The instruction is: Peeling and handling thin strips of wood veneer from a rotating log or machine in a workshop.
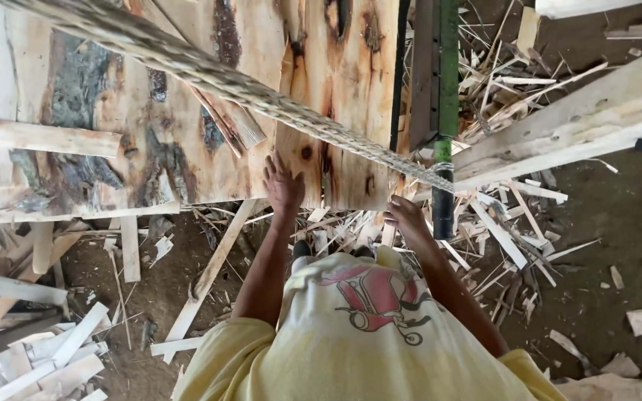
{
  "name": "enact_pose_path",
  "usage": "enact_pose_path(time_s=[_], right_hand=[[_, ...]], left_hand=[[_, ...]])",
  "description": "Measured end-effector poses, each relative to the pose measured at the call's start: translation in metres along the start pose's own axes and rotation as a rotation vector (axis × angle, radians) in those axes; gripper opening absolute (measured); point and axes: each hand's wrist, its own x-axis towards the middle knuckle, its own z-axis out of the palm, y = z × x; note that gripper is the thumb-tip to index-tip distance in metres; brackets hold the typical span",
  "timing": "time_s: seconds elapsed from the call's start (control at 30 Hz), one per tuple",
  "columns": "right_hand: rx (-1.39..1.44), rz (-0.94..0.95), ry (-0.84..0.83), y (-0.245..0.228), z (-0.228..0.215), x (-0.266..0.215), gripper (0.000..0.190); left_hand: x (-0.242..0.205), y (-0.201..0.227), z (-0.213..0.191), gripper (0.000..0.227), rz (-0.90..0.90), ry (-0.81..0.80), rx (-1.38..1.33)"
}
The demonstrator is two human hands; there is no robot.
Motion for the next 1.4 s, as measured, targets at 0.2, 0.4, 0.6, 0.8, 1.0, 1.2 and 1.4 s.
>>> enact_pose_path(time_s=[0.2, 0.4, 0.6, 0.8, 1.0, 1.2, 1.4], right_hand=[[-0.094, -0.034, -0.044, 0.007, 0.007, 0.029, 0.043], [-0.208, -0.029, -0.197, -0.026, -0.001, -0.035, 0.031], [-0.046, -0.208, -0.003, -0.052, -0.03, -0.069, 0.065], [0.358, -0.22, -0.322, -0.176, 0.003, -0.155, 0.06], [0.191, -0.165, -0.123, -0.202, 0.024, -0.171, 0.042], [0.19, -0.232, -0.103, -0.234, 0.025, -0.189, 0.039], [0.106, -0.231, -0.108, -0.218, 0.021, -0.176, 0.059]], left_hand=[[0.043, -0.047, 0.014, 0.077, -0.211, -0.287, -0.419], [0.061, -0.052, 0.013, 0.067, -0.119, -0.536, -0.507], [0.019, -0.018, -0.008, 0.077, 0.057, -0.442, -0.493], [-0.018, -0.009, -0.047, 0.07, 0.201, -0.486, -0.577], [-0.049, -0.034, -0.071, 0.064, 0.211, -0.609, -0.796], [-0.03, -0.053, -0.031, 0.066, 0.006, -0.67, -0.931], [-0.013, -0.048, -0.006, 0.071, 0.087, -0.649, -1.008]])
